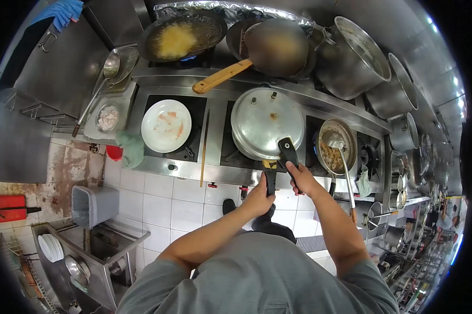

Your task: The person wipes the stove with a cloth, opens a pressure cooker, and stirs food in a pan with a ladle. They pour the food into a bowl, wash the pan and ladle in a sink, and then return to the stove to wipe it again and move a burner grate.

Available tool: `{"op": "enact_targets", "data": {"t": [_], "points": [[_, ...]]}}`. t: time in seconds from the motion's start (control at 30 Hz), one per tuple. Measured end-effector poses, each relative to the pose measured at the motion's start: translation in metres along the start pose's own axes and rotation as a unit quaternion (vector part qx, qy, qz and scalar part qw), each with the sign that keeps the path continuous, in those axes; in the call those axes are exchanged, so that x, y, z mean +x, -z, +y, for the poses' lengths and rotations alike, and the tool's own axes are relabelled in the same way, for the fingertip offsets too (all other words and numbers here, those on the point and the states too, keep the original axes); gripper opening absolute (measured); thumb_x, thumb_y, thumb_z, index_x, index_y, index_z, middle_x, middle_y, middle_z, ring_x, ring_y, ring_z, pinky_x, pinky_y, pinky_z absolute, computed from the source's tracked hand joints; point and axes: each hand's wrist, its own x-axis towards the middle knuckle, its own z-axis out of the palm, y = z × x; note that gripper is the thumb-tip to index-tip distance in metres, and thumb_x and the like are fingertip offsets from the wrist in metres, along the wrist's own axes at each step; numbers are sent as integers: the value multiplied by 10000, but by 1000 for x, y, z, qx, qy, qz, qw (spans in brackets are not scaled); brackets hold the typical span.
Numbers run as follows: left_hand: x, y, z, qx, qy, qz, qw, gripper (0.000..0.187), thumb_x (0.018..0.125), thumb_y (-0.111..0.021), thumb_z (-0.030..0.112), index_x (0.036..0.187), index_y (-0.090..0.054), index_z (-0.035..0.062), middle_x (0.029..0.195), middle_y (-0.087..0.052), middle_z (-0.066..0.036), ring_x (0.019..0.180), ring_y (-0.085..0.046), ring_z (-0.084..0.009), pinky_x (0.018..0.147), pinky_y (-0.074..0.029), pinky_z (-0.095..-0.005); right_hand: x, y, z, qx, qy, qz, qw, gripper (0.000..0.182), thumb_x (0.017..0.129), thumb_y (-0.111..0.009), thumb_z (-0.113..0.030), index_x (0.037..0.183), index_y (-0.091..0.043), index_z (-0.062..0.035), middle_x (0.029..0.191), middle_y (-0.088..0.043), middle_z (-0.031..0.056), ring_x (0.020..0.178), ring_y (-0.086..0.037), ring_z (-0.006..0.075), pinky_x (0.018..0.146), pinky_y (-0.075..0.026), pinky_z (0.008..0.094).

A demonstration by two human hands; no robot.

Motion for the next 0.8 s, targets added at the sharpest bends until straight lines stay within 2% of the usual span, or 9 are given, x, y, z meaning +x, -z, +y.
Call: {"op": "enact_targets", "data": {"t": [0.07,0.17,0.27,0.37,0.5,0.6,0.73,0.8], "points": [[0,-1,-8,1,-15,-4,1000,955,896,-637,2,1629,-25,-8,1343,-614,-258,1027,-718,-304,908,-558,-384,0,-3,-2,4,2,-2,1000,582,1010,-534,-629,1092,-488,-55,631,-524,60,432,-525,158,363,-408,318],[-2,-1,-6,21,-17,-4,1000,959,873,-612,-20,1616,-7,-39,1302,-625,-290,993,-733,-344,892,-558,-395,4,-9,6,31,14,12,999,684,1016,-527,-608,1215,-500,46,631,-517,69,407,-527,177,367,-444,331],[-4,0,5,41,-5,3,999,963,868,-615,-8,1612,-5,-51,1288,-622,-313,988,-732,-361,889,-555,-408,3,-24,5,60,-5,-6,998,634,1009,-523,-641,1130,-504,-18,667,-553,84,423,-540,181,377,-447,326],[-3,-1,3,44,-11,6,999,972,858,-620,5,1607,-6,-68,1280,-618,-328,985,-730,-367,882,-554,-415,-3,-38,-1,61,-18,9,998,671,1010,-521,-641,1196,-505,4,711,-579,107,440,-560,194,410,-486,328],[-4,4,11,56,14,-12,998,979,831,-626,28,1592,-26,-111,1278,-618,-333,963,-728,-368,864,-558,-417,11,-43,10,10,4,9,1000,805,1001,-485,-681,1168,-584,100,796,-648,164,581,-670,241,486,-540,360],[-3,8,15,44,16,-17,999,978,817,-628,43,1582,-45,-134,1288,-618,-331,949,-725,-374,855,-561,-416,17,-55,12,-31,67,51,996,854,995,-454,-712,1173,-626,106,887,-684,196,749,-725,265,574,-583,362],[-6,20,35,80,58,-58,993,964,834,-631,66,1586,-58,-122,1307,-621,-318,977,-721,-377,872,-560,-412,-3,-54,-11,3,-12,4,1000,930,985,-434,-733,1274,-558,143,1007,-687,240,882,-732,313,585,-629,408],[-5,19,30,61,36,-58,996,973,846,-642,84,1595,-49,-100,1335,-609,-312,1004,-717,-372,891,-557,-410,-7,-55,-17,15,-29,-10,999,962,974,-431,-749,1301,-531,150,1089,-672,267,920,-725,348,569,-643,442]]}}
